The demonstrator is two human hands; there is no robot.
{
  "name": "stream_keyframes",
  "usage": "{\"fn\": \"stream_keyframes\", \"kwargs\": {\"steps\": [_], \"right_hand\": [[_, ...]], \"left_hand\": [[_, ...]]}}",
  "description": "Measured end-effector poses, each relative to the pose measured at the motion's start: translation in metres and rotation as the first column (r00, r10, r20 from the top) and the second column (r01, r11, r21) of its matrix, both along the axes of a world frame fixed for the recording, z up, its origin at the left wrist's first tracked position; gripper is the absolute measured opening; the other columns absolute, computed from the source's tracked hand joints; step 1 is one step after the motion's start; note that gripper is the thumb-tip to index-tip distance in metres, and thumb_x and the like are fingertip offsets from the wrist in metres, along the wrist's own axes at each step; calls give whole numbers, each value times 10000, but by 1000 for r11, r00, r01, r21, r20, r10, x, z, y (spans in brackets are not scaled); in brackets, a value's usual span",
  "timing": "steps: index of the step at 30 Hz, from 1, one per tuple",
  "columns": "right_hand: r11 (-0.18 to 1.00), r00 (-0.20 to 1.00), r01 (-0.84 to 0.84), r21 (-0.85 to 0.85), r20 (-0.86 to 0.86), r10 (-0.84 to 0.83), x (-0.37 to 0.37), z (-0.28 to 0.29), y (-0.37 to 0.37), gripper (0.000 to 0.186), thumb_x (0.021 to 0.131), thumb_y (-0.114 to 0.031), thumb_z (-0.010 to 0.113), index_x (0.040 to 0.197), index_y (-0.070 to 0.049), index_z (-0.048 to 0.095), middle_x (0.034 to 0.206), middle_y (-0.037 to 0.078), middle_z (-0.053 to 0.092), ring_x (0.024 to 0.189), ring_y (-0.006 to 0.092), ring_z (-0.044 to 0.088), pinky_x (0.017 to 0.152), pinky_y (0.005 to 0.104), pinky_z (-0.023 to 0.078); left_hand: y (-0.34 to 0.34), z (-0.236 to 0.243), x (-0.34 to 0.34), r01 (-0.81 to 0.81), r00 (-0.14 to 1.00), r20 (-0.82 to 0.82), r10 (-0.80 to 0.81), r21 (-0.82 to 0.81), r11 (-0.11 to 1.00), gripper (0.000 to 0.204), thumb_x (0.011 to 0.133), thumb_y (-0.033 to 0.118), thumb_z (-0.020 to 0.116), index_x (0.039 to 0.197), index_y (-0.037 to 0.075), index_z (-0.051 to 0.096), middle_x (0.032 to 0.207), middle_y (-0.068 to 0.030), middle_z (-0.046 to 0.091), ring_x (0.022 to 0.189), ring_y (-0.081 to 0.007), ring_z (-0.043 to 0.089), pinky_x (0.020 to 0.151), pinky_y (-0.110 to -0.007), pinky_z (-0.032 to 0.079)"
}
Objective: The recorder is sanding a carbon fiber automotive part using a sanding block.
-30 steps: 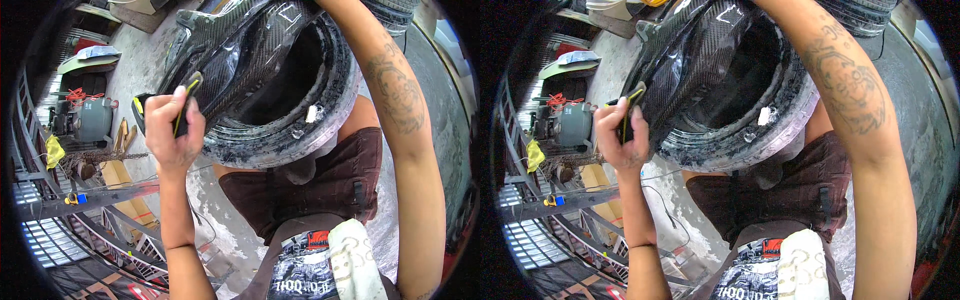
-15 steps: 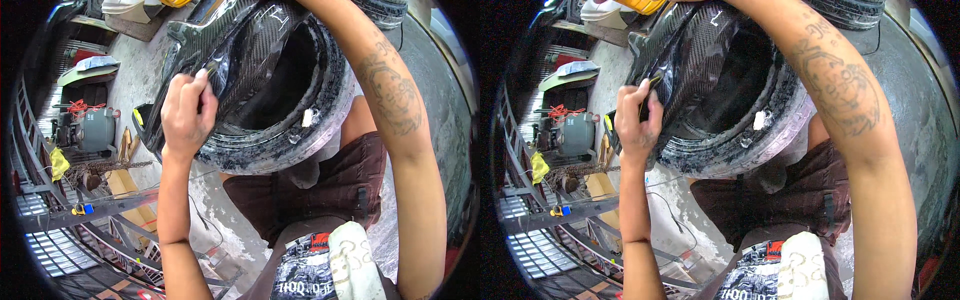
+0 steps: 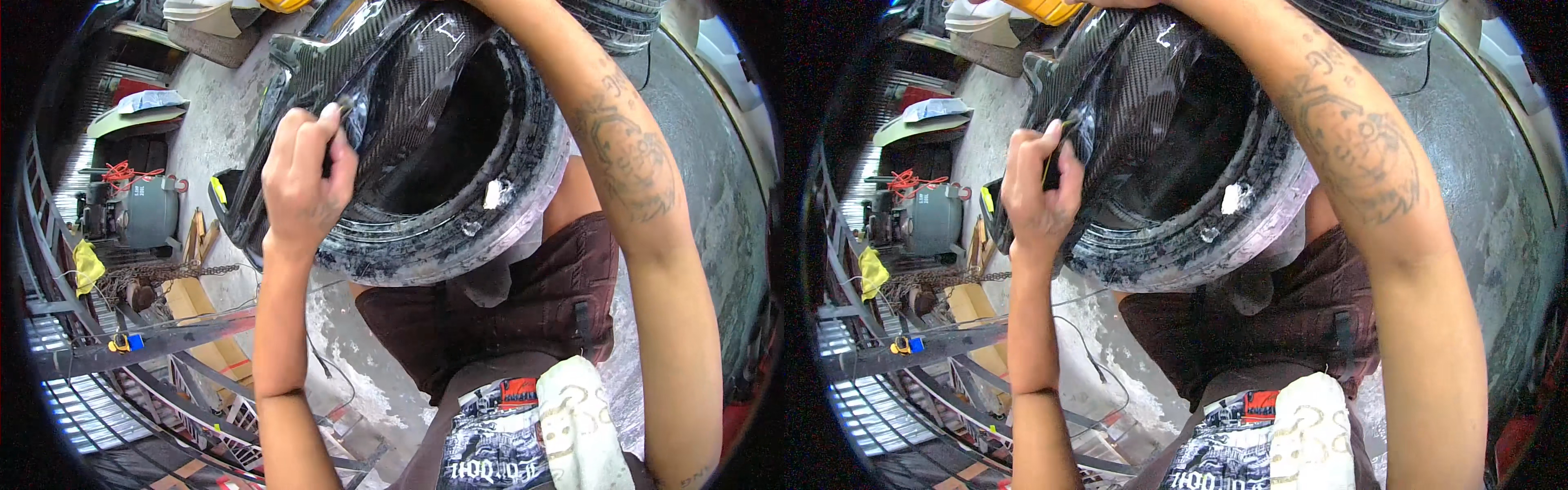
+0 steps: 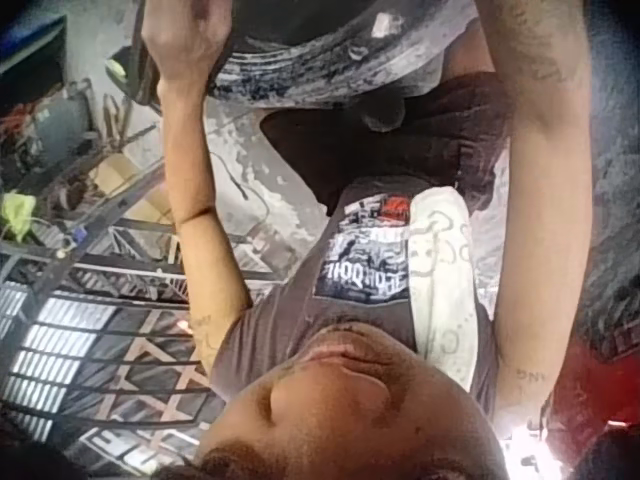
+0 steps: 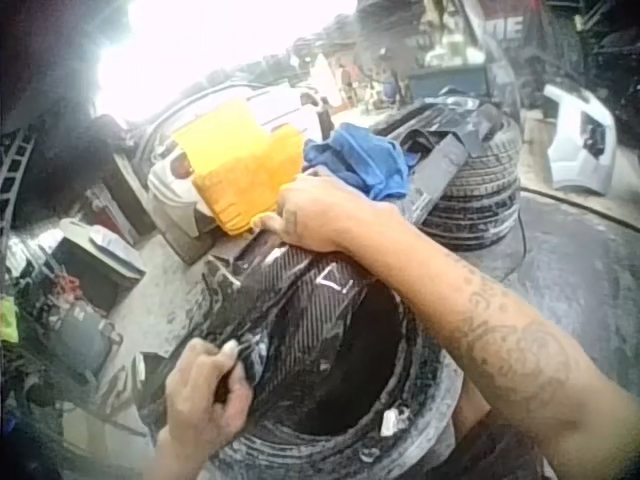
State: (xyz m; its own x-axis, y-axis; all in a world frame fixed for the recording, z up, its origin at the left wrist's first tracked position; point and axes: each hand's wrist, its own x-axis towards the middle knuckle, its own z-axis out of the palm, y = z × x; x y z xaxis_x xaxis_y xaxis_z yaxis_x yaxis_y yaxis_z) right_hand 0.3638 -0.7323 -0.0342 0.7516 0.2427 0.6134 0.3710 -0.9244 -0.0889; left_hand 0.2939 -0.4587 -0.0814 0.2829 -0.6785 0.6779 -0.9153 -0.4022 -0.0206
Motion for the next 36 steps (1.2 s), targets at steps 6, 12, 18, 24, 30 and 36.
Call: {"fn": "stream_keyframes", "kwargs": {"steps": [6,12,18,24,30,36], "right_hand": [[1000,1000,-14,4,-1,14,-2,-7,0,522,1002,-418,545,793,15,749,871,249,727,915,411,699,871,480,510],[1000,1000,6,23,27,-6,4,-10,-5,538,1004,-425,543,798,30,743,867,256,722,917,421,692,877,483,507],[1000,999,21,6,-33,-20,3,1,1,535,1003,-427,542,804,27,745,883,257,723,930,415,692,878,479,504],[999,999,31,19,14,-32,2,-7,-3,527,993,-418,558,796,33,747,861,257,722,934,411,697,882,484,501],[1000,1000,-13,25,-3,13,-1,-5,-3,523,987,-412,564,798,41,744,855,268,719,905,425,700,873,484,511],[1000,1000,11,5,-6,-11,4,-2,0,530,983,-420,566,778,39,734,870,268,722,936,423,698,897,495,499]], "left_hand": [[22,-8,-5,-19,1000,7,19,-24,1000,278,817,-130,694,1076,-40,648,865,-167,593,748,-304,599,684,-373,505],[13,-8,-2,-21,999,-28,21,-32,999,292,821,-126,693,1090,-30,637,853,-169,573,744,-314,590,682,-379,504],[-28,6,4,64,997,42,-62,-56,996,327,759,-152,662,1066,-43,639,804,-159,534,689,-329,562,615,-421,489],[-6,-1,0,8,1000,-10,-9,-16,1000,285,802,-145,671,1065,-47,624,852,-182,547,736,-334,572,681,-384,497],[6,-6,-6,-35,999,-18,35,-31,999,259,809,-140,680,1045,-43,635,841,-176,567,694,-321,576,649,-374,503],[-23,1,-1,1,1000,21,0,-36,999,257,813,-131,671,1051,-45,633,861,-172,552,745,-329,576,680,-384,496]]}}
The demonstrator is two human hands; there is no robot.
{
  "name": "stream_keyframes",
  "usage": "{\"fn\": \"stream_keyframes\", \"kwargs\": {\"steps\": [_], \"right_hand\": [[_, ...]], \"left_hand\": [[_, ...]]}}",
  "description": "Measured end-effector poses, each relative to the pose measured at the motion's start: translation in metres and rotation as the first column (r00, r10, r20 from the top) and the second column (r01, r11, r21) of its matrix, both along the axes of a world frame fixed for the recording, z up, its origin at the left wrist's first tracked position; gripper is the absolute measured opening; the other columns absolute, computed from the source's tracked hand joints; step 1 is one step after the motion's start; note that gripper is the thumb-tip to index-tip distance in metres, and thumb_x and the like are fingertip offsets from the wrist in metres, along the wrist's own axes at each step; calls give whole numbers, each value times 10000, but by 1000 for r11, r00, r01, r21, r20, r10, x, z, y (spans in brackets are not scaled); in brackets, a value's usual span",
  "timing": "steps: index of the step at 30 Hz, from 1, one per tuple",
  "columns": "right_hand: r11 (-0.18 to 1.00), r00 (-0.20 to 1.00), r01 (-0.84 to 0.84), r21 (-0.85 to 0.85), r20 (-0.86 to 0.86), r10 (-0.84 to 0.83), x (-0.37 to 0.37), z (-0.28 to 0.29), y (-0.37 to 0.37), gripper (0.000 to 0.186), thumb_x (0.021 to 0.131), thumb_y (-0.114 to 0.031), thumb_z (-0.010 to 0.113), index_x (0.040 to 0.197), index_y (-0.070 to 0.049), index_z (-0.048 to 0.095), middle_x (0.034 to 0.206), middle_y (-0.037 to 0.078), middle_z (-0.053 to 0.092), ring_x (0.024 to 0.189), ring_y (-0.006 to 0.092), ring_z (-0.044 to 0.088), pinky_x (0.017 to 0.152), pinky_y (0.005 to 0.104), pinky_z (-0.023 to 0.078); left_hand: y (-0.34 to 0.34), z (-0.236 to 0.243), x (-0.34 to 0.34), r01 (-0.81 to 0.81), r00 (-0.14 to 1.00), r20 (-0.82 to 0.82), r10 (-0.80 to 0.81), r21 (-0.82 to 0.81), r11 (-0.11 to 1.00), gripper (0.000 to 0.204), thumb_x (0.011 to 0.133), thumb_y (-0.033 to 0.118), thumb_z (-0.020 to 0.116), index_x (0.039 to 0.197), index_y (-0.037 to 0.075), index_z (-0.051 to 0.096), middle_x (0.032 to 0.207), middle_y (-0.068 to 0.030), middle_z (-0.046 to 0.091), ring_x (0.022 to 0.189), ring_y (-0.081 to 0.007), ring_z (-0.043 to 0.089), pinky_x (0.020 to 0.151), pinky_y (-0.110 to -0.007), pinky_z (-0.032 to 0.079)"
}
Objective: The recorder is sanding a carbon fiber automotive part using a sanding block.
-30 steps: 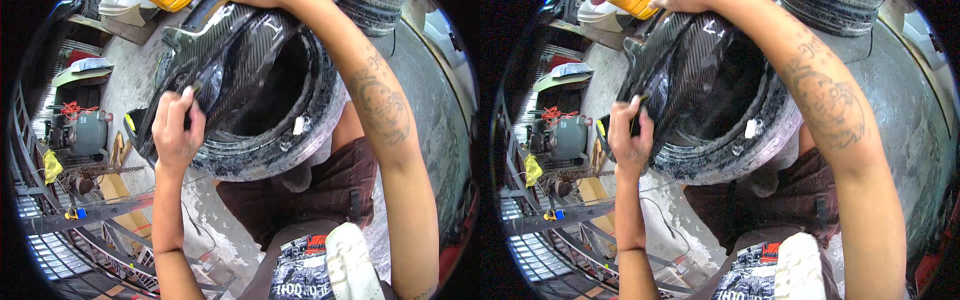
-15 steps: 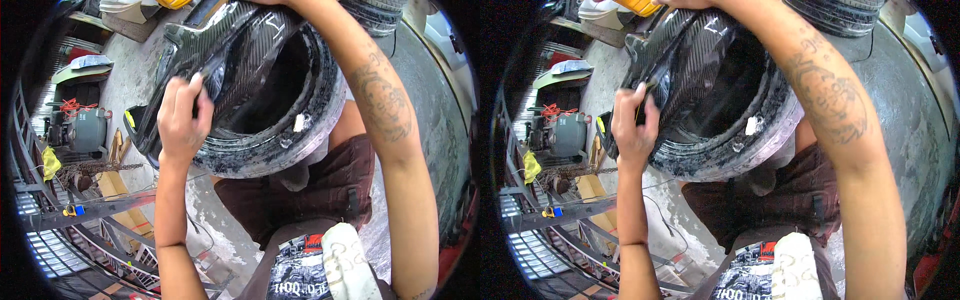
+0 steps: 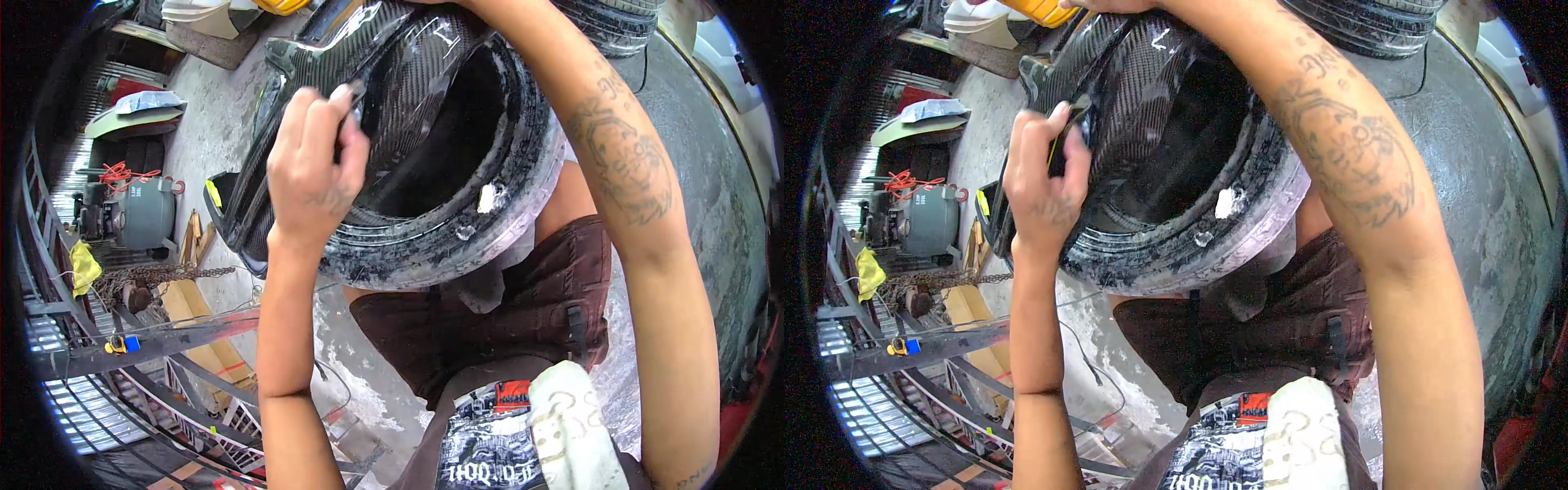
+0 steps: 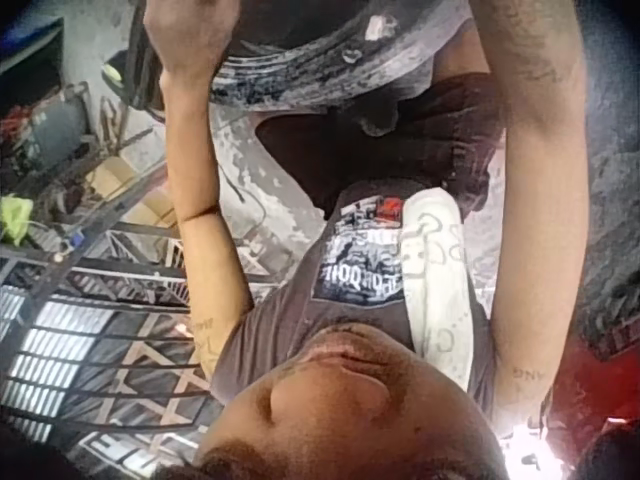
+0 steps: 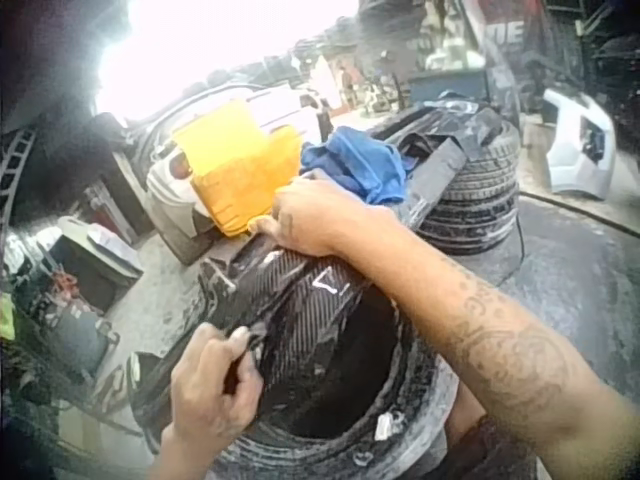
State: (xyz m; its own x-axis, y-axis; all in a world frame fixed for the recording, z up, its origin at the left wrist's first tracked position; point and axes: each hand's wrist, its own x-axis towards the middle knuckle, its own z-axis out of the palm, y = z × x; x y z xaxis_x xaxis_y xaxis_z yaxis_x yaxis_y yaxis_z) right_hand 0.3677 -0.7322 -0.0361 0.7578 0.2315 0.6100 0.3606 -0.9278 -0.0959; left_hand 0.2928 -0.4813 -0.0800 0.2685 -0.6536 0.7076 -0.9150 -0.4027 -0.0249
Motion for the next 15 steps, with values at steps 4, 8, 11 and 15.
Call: {"fn": "stream_keyframes", "kwargs": {"steps": [4,8,11,15], "right_hand": [[999,1000,-10,43,1,10,-5,-3,-7,536,990,-430,556,807,37,744,885,264,726,960,423,694,913,491,494],[1000,999,8,5,-45,-8,-1,2,4,540,991,-436,555,827,39,753,904,266,729,971,423,693,922,484,496],[998,999,5,56,31,-6,-12,-7,-1,535,992,-435,554,836,35,757,915,261,732,970,420,697,921,487,497],[999,999,32,-15,-37,-33,-2,6,3,521,993,-431,554,845,24,762,939,251,738,993,409,695,932,480,491]], "left_hand": [[11,-4,0,-12,999,-47,12,6,1000,266,805,-130,682,1054,-48,631,848,-167,537,727,-314,564,663,-377,486],[-5,3,2,-4,1000,-16,4,3,1000,263,816,-121,684,1061,-42,630,846,-175,543,727,-335,569,681,-394,496],[12,-2,-5,-18,998,-54,18,-10,1000,280,782,-144,659,1044,-52,621,804,-166,520,694,-325,560,619,-411,490],[-13,7,1,-6,1000,6,6,1,1000,284,775,-136,658,1044,-56,616,821,-174,505,718,-342,552,644,-420,488]]}}
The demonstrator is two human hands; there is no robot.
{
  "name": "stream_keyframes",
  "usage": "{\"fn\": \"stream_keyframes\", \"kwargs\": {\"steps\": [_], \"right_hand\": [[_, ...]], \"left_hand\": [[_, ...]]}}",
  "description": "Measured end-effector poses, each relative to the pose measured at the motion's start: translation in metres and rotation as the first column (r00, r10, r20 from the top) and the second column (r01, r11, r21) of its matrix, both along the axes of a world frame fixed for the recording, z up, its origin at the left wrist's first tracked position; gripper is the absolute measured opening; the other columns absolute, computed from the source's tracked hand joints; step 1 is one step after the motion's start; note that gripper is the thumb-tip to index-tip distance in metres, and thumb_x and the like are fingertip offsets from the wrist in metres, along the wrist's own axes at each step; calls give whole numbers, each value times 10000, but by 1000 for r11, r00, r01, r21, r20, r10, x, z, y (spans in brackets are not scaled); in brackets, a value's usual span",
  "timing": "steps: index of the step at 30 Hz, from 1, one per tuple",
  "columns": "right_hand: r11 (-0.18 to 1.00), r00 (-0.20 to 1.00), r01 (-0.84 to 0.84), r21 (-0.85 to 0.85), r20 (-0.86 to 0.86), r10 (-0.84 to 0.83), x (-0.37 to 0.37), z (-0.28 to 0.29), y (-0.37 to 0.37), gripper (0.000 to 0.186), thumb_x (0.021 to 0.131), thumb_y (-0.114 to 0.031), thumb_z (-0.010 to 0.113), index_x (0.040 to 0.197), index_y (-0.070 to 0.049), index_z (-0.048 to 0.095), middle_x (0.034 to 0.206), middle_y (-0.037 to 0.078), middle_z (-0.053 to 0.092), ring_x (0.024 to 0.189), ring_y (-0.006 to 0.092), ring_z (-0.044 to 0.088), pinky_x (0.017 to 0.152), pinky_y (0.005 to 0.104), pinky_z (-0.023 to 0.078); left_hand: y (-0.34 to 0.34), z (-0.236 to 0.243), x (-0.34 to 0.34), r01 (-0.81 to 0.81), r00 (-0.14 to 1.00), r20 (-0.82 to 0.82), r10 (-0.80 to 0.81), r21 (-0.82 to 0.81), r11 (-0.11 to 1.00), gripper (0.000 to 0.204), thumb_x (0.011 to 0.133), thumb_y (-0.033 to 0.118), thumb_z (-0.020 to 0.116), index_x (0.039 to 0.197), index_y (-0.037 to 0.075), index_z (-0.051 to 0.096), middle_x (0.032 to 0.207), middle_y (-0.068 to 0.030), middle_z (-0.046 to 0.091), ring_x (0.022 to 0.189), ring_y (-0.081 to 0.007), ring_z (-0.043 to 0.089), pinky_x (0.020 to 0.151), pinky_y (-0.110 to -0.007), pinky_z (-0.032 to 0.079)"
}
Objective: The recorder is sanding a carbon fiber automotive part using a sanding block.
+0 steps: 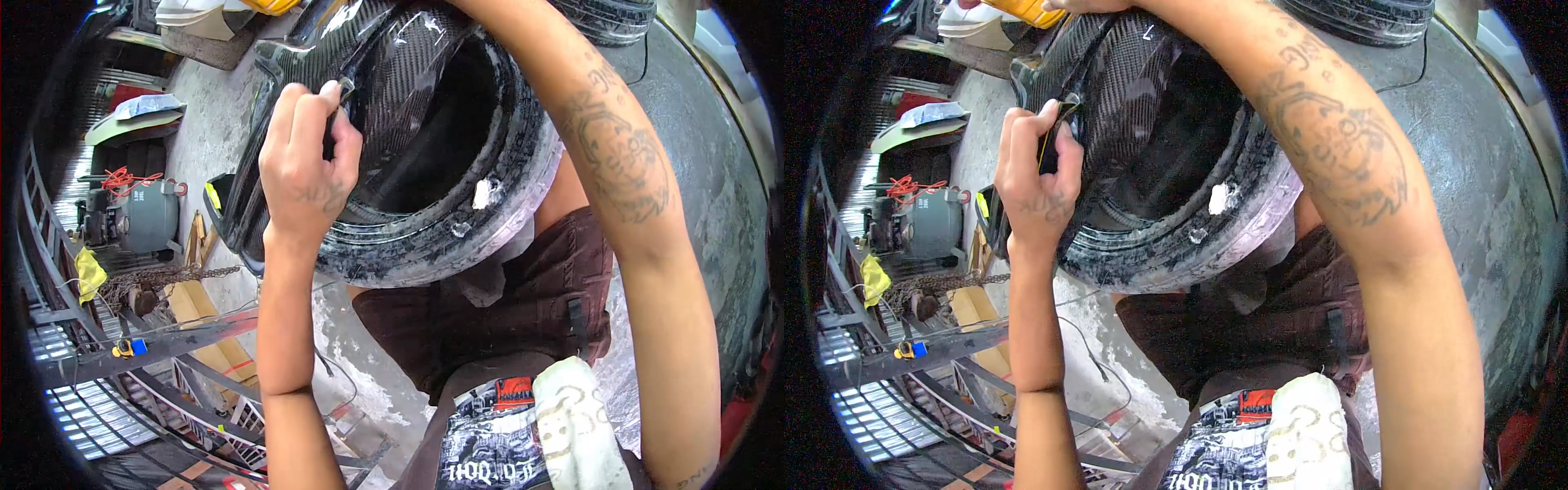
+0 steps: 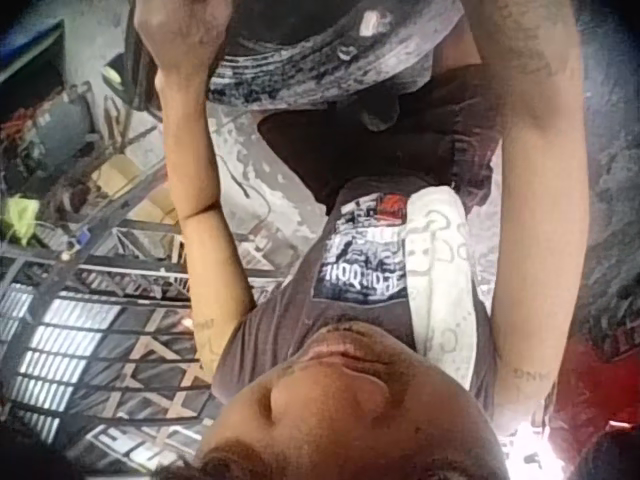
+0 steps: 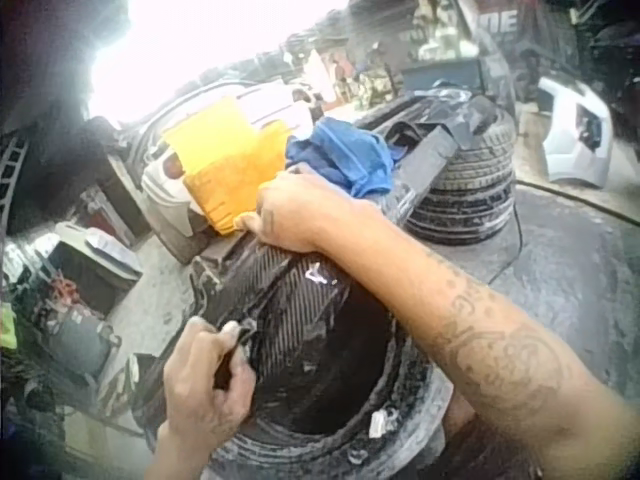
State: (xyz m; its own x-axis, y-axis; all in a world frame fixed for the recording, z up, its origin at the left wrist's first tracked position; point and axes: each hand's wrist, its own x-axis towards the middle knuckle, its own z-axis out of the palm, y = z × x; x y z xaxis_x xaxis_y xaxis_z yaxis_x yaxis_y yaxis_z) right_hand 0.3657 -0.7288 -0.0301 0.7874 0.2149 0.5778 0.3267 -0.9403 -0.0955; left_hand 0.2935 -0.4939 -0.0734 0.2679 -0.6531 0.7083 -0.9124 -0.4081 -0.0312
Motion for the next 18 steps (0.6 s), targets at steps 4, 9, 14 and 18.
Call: {"fn": "stream_keyframes", "kwargs": {"steps": [4,9,14,18], "right_hand": [[999,998,-24,36,52,22,-1,-11,-11,513,992,-423,553,868,28,764,922,243,741,959,411,705,912,483,503],[1000,999,-11,19,-30,11,-4,0,0,498,992,-413,552,909,31,763,973,245,743,987,409,705,928,473,508],[999,999,10,40,-46,-8,-14,-2,-1,495,999,-417,546,962,24,768,1031,248,742,1038,402,703,968,461,502],[996,995,-24,91,-93,33,-17,3,-3,523,1012,-445,530,1088,22,753,1128,247,729,1139,374,677,1003,445,486]], "left_hand": [[21,-11,-4,-26,998,-50,26,-6,1000,219,822,-114,673,1026,-43,633,841,-170,545,729,-317,575,678,-378,492],[5,-1,-2,-18,1000,12,18,11,1000,261,794,-130,649,1043,-55,631,822,-174,515,700,-345,555,625,-418,488],[9,-3,-5,-8,1000,30,7,32,999,259,782,-146,650,1026,-58,639,800,-164,515,669,-319,552,622,-406,489],[6,-4,-4,-29,995,92,27,24,999,246,785,-144,651,1012,-48,641,805,-155,528,670,-309,551,616,-386,486]]}}
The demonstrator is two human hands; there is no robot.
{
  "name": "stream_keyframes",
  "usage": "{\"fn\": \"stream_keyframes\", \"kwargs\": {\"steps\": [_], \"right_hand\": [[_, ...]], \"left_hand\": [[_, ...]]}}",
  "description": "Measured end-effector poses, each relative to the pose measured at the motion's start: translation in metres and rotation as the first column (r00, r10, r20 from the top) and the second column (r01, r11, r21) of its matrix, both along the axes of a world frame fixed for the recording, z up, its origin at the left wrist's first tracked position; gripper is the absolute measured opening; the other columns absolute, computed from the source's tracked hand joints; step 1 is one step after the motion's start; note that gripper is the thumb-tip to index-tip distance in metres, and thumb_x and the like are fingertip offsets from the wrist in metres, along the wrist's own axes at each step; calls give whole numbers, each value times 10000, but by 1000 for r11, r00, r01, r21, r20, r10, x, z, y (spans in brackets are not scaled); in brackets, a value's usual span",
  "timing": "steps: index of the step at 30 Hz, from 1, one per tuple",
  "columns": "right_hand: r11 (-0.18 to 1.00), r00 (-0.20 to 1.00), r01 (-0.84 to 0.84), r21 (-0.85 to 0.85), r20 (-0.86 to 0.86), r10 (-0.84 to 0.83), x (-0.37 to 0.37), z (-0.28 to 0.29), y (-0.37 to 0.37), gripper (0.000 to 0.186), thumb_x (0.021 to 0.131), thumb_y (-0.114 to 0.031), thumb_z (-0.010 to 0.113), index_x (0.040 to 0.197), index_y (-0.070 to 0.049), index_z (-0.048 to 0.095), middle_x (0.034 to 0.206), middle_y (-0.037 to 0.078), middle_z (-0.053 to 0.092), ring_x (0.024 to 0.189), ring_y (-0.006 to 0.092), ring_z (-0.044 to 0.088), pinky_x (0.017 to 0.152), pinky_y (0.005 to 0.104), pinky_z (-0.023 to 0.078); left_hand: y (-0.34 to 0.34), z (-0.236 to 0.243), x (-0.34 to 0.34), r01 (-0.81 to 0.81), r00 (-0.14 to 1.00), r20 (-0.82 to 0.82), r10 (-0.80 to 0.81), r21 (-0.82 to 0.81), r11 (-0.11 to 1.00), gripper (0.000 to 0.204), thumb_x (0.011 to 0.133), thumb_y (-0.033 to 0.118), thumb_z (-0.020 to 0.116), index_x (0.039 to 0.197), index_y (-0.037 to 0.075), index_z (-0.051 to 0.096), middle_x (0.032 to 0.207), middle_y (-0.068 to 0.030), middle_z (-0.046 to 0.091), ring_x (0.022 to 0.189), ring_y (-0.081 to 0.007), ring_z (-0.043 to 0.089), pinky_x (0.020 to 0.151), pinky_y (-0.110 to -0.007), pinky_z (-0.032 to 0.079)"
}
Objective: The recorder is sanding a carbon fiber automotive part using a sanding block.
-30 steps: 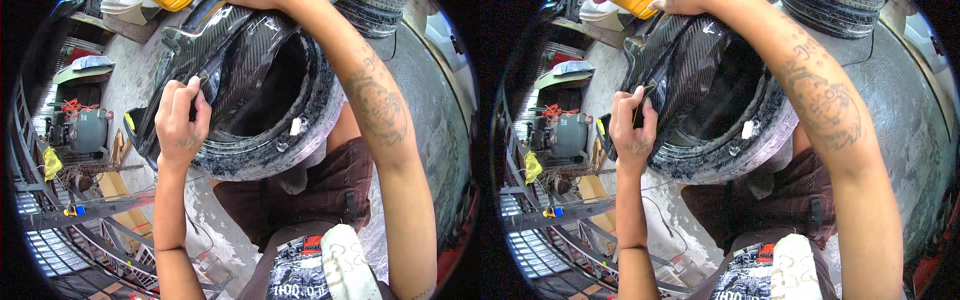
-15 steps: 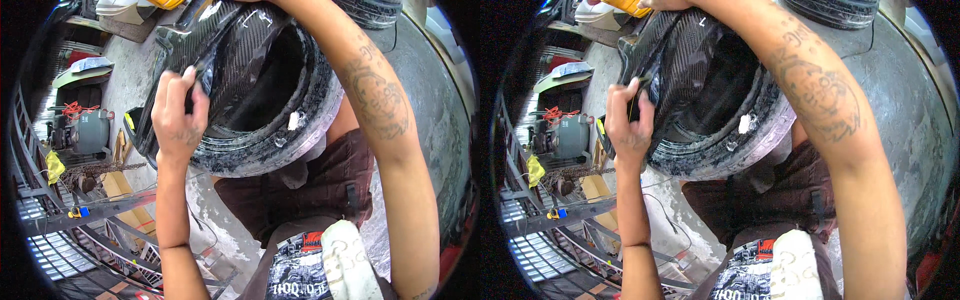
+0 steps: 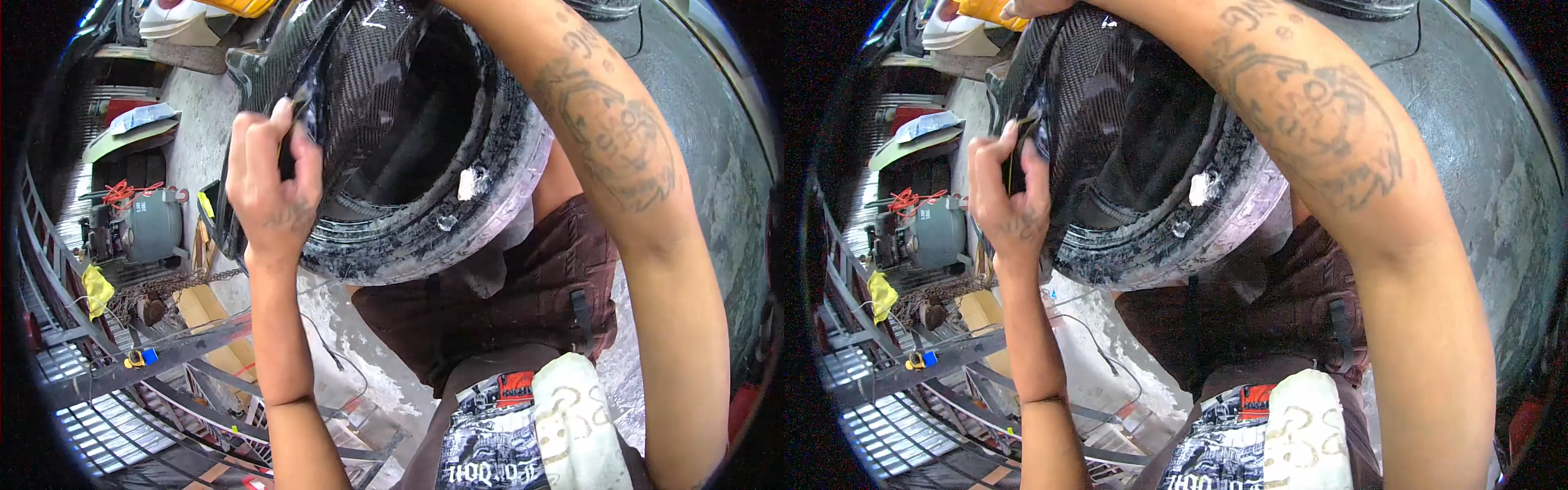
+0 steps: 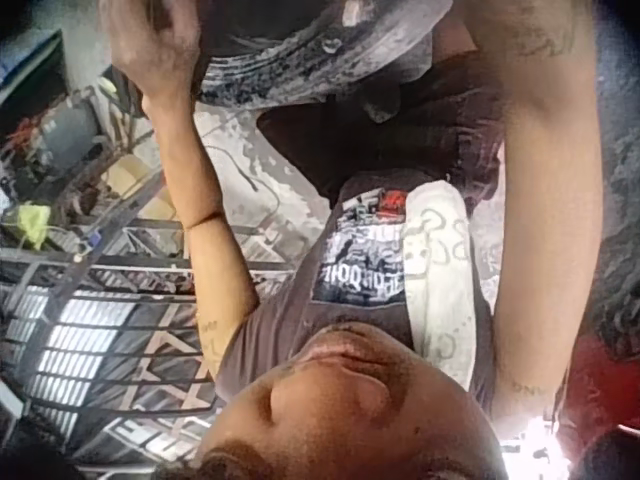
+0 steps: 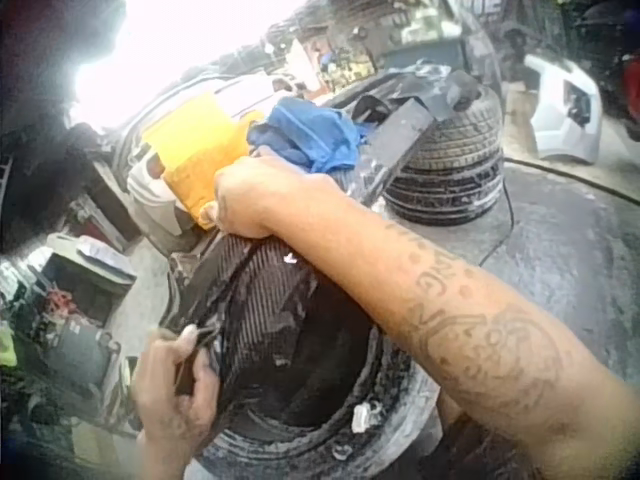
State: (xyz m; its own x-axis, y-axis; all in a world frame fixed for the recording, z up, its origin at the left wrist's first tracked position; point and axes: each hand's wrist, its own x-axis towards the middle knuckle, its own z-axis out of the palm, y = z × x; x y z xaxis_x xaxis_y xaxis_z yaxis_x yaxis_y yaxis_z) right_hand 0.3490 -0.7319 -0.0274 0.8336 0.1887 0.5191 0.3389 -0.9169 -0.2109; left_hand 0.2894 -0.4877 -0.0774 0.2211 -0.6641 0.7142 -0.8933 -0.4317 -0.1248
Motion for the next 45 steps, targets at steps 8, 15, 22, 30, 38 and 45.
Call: {"fn": "stream_keyframes", "kwargs": {"steps": [8,15,22,30,38,45], "right_hand": [[999,999,39,-35,-25,-39,-2,6,0,518,1013,-452,527,1162,-4,740,1214,228,710,1187,359,664,1028,426,489],[997,998,43,-59,-48,-46,8,5,4,540,1008,-468,530,1156,6,742,1199,237,711,1190,371,654,1012,427,495],[1000,999,1,-13,-40,-1,0,4,4,558,1007,-481,527,1142,16,742,1189,234,715,1176,379,658,1036,430,471],[999,1000,15,41,-8,-15,-4,3,1,535,1000,-456,537,1135,18,744,1193,240,712,1183,374,655,1028,430,479],[999,998,39,-29,-44,-40,8,3,7,528,996,-445,522,1114,16,752,1155,246,721,1144,367,676,1021,429,481],[999,1000,24,28,-17,-24,-3,4,3,515,1002,-446,527,1160,-7,745,1228,219,708,1203,358,653,1054,421,469]], "left_hand": [[4,0,1,22,1000,-12,-22,7,1000,228,778,-146,651,985,-51,630,816,-163,550,692,-313,564,634,-391,500],[-5,2,-1,-1,1000,-12,1,11,1000,241,792,-136,649,1020,-61,632,816,-174,523,712,-337,554,653,-409,492],[-6,6,-4,-16,999,-32,17,31,999,228,797,-136,644,1010,-57,628,829,-166,528,712,-320,560,649,-399,490],[-8,5,-5,-43,999,-4,43,25,999,220,787,-134,648,990,-51,624,833,-167,550,704,-323,564,647,-389,498],[-5,2,0,-21,1000,5,21,18,1000,251,768,-153,652,994,-51,622,811,-164,557,685,-307,557,625,-404,489],[-7,6,-2,-7,1000,-5,7,37,999,251,769,-154,642,998,-53,632,811,-160,552,675,-306,552,621,-400,489]]}}
